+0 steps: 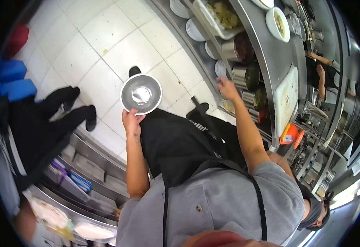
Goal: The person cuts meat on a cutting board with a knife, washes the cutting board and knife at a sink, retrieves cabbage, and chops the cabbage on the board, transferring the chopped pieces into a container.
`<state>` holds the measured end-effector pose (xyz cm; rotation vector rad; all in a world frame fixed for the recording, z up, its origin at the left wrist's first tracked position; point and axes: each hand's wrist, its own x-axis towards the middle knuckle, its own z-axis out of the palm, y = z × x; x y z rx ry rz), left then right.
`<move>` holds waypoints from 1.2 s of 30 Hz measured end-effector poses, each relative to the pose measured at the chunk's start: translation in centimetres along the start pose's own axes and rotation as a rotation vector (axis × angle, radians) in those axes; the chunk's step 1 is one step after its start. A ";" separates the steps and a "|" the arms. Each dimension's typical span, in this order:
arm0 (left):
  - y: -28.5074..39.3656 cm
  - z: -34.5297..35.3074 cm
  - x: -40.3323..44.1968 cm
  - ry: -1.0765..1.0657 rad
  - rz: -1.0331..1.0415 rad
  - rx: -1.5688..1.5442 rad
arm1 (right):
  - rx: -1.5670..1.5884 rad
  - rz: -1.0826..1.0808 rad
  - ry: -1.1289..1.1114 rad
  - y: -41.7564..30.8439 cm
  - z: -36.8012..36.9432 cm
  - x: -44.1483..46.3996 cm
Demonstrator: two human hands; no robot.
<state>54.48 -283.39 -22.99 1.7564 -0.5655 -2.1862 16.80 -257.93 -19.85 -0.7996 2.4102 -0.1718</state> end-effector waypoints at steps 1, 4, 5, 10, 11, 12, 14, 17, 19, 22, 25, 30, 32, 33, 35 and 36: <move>1.3 0.4 1.8 -0.027 -0.025 -0.099 | -0.048 -0.062 -0.007 0.9 1.2 1.1; 3.0 -0.8 10.0 0.054 -0.216 -0.502 | -0.097 0.064 -0.352 -0.9 4.2 2.9; 5.6 0.1 10.9 0.136 -0.202 -0.531 | -0.021 -0.036 -0.339 2.1 9.7 3.5; 21.5 3.5 16.2 -0.051 -0.120 -0.549 | -0.045 0.061 -0.722 -8.1 6.4 10.2; 25.6 5.7 16.3 -0.060 -0.048 -0.512 | -0.029 0.010 -0.688 -10.9 4.3 12.9; 28.8 7.2 16.2 -0.053 0.004 -0.481 | 0.097 0.127 -0.665 -14.2 1.4 14.2; 34.8 9.8 17.4 -0.063 0.068 -0.451 | 0.224 0.229 -0.637 -17.0 -0.9 18.9; 42.9 15.1 18.4 -0.073 0.160 -0.438 | 0.028 -0.136 -0.319 -16.8 1.2 31.1; 46.3 17.0 19.3 -0.064 0.202 -0.431 | 0.057 -0.182 -0.245 -22.0 -2.4 38.2; 49.2 19.4 20.6 -0.063 0.145 -0.452 | 0.119 -0.310 -0.116 -31.1 -9.8 45.0; 53.7 23.2 17.9 -0.133 0.231 -0.320 | 0.433 -0.503 -0.282 -41.6 -15.5 53.0; 61.4 28.2 19.1 -0.267 0.358 0.029 | 1.049 -0.375 -0.703 -56.4 -31.7 53.2; 66.0 30.8 20.5 -0.287 0.380 0.091 | 1.029 -0.523 -0.474 -58.9 -30.9 57.2; 69.0 31.7 21.7 -0.306 0.395 0.167 | 1.027 -0.531 -0.471 -59.0 -30.2 60.3; 73.9 32.9 27.6 -0.429 0.453 0.212 | 1.155 -0.436 -0.390 -59.3 -31.2 64.3; 76.5 34.1 28.5 -0.496 0.432 0.192 | 1.277 -0.317 -0.322 -59.1 -31.9 65.0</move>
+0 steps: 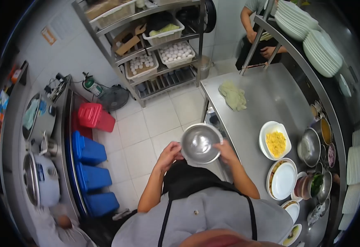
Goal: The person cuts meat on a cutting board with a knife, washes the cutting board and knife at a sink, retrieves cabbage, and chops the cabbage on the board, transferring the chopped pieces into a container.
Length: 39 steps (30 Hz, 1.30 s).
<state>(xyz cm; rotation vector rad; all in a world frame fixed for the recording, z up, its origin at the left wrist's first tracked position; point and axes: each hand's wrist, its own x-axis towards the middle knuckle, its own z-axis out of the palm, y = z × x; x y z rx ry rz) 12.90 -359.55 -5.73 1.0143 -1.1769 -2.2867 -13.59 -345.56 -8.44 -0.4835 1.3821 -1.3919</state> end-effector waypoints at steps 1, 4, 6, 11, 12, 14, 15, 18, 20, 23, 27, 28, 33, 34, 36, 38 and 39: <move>2.9 -0.2 1.9 -0.050 -0.024 0.056 | 0.090 -0.051 0.115 -0.8 -0.5 0.5; 9.8 -2.5 11.2 -0.192 -0.101 0.276 | 0.234 0.045 0.452 -6.5 -2.5 -1.7; 14.3 -5.2 17.7 -0.244 -0.009 0.406 | 0.271 -0.001 0.639 -7.4 -3.1 -2.4; 27.2 -8.6 34.6 -0.124 0.298 0.770 | 0.361 -0.118 1.043 -7.6 -2.9 -0.8; 29.6 -8.8 37.9 -0.111 0.410 0.879 | 0.368 -0.112 1.048 -7.7 -2.5 -0.2; 35.5 -7.4 42.1 0.027 0.658 1.141 | 0.756 -0.253 1.044 -7.6 -1.5 1.1; 38.0 -7.5 44.7 0.095 0.685 1.151 | 0.806 -0.318 1.091 -6.8 -0.2 2.1; 43.7 -9.5 52.9 0.234 0.806 1.270 | 0.732 -0.111 1.307 -5.2 6.5 4.4; 47.0 -10.3 56.0 0.388 0.880 1.439 | 0.517 0.140 1.306 1.5 4.2 5.6; 49.8 -11.9 59.0 0.466 0.901 1.663 | 0.185 -0.143 1.105 -5.3 7.8 10.0; 53.0 -11.5 61.4 0.600 0.955 1.802 | 0.122 -0.236 0.969 -13.5 7.5 17.0; 53.4 -11.6 61.9 0.721 1.016 1.841 | 0.142 -0.245 0.927 -15.4 7.7 18.5; 59.1 -13.7 67.5 0.750 0.734 1.797 | 0.043 -0.244 0.789 -19.1 7.7 23.8; 60.1 -13.9 68.2 0.732 0.737 1.805 | 0.045 -0.235 0.792 -19.5 8.0 24.8; 62.1 -14.9 69.2 0.668 0.780 1.818 | -0.012 -0.215 0.801 -20.6 8.7 27.2; 64.0 -16.2 70.1 0.597 0.819 1.820 | -0.020 -0.221 0.815 -21.9 9.6 29.6; 65.1 -16.8 70.5 0.556 0.832 1.817 | -0.066 -0.180 0.780 -22.5 9.9 30.8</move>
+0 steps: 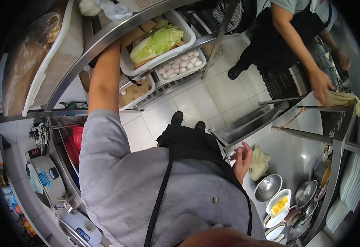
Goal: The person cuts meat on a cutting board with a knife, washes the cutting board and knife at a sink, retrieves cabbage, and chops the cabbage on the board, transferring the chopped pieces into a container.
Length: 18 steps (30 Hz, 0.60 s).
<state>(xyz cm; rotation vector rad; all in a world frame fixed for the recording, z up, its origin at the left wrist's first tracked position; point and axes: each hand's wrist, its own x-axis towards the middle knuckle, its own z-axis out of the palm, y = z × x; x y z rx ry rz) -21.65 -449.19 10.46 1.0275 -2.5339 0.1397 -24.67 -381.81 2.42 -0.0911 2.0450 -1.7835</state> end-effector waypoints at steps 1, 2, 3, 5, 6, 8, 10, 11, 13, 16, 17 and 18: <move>-0.9 -0.2 0.5 -0.016 0.030 -0.019 | -0.053 0.024 -0.040 -0.4 1.1 0.7; -1.5 -0.2 0.7 -0.033 0.067 -0.034 | -0.056 0.034 -0.036 -0.7 2.3 1.4; -1.9 0.2 0.2 -0.059 0.105 -0.047 | -0.125 -0.016 -0.046 -0.9 3.4 2.2; -2.4 1.3 -2.0 -0.112 0.177 -0.063 | -0.261 -0.101 -0.069 -1.1 5.7 3.6; -2.4 1.9 -3.2 -0.135 0.215 -0.068 | -0.328 -0.221 -0.076 -1.3 7.1 4.7; -1.5 3.2 -5.1 -0.187 0.276 -0.074 | -0.408 -0.412 -0.103 -3.5 10.4 6.7; -1.1 3.7 -5.6 -0.219 0.286 -0.006 | -0.391 -0.465 -0.184 -7.0 14.2 8.1; -1.4 3.5 -5.5 -0.251 0.277 0.134 | -0.361 -0.444 -0.246 -7.7 15.7 8.5; -3.7 4.2 -4.9 -0.223 0.273 0.332 | -0.350 -0.555 -0.385 -8.1 19.0 10.2; -8.0 4.8 -3.3 0.038 0.350 0.113 | -0.434 -0.756 -0.452 -8.8 23.7 12.3; -8.2 3.6 -3.0 0.164 0.429 -0.223 | -0.443 -0.799 -0.446 -9.3 25.4 12.8; -8.5 3.1 -2.8 0.150 0.445 -0.214 | -0.461 -0.892 -0.437 -9.8 27.3 13.4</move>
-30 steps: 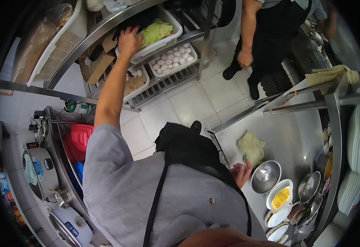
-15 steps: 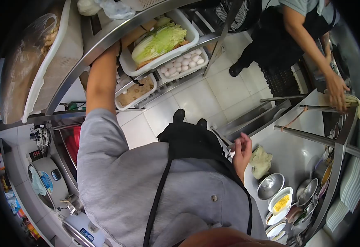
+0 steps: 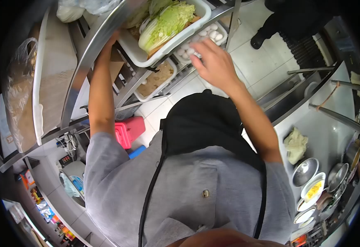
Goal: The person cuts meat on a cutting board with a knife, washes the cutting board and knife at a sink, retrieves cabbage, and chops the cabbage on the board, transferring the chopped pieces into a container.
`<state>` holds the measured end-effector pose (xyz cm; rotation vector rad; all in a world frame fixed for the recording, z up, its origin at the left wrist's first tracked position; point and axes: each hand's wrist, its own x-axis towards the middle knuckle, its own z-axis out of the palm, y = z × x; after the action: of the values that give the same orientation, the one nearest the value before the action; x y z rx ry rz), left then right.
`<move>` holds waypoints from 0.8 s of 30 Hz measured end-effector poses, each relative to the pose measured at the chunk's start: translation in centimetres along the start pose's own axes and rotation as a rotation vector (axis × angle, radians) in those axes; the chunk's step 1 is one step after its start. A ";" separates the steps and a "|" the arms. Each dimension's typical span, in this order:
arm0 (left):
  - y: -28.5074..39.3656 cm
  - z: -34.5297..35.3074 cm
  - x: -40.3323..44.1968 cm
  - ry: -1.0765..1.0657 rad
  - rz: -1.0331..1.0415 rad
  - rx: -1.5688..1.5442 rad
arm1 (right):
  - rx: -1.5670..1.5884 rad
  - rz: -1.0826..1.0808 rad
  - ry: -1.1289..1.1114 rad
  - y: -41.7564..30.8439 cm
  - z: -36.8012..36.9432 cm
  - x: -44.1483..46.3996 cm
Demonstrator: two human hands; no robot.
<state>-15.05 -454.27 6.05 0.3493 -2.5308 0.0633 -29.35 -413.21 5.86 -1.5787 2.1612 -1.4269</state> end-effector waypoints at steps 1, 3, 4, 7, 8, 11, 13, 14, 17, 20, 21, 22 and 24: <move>-0.3 -0.3 0.2 0.025 0.006 0.020 | -0.047 -0.082 0.014 -0.1 1.1 1.8; -0.5 -0.9 0.5 0.042 0.022 0.043 | -0.255 -0.182 -0.103 -0.8 4.0 5.9; -0.7 -1.3 0.7 0.028 0.047 0.065 | -0.312 -0.247 -0.161 -1.4 5.7 7.5; -1.9 -2.4 1.6 0.045 0.063 0.094 | -0.377 -0.390 -0.319 -2.8 11.4 12.1; -1.7 -2.4 1.3 0.051 0.054 0.088 | -0.379 -0.451 -0.425 -2.9 12.7 12.8; -0.6 -2.6 0.3 0.089 -0.008 0.082 | -0.475 -0.325 -0.774 -3.0 15.0 14.7; 0.2 -3.1 -0.7 0.115 -0.072 0.073 | -0.654 -0.399 -0.771 -3.0 14.7 15.7; 0.6 -3.2 -1.0 0.130 -0.106 0.067 | -0.820 -0.448 -0.749 -3.1 13.6 16.1; 2.1 -2.6 -1.6 0.173 -0.207 0.039 | -0.740 -0.415 -0.764 -1.6 10.5 16.0; 3.4 -2.1 -1.3 0.214 -0.278 0.012 | -0.844 -0.424 -0.712 -0.8 10.3 16.0; 3.8 -1.9 -1.3 0.222 -0.292 0.003 | -0.901 -0.450 -0.709 -0.7 10.9 15.9; 4.0 -1.9 -1.3 0.234 -0.304 -0.004 | -0.955 -0.473 -0.704 -1.1 11.2 16.0; 4.4 -1.7 -1.4 0.239 -0.322 -0.032 | -0.938 -0.599 -0.731 -1.5 11.9 16.2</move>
<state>-14.17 -449.49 6.89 0.6885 -2.2102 -0.0568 -28.96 -433.33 7.01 -2.6019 1.9814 0.3345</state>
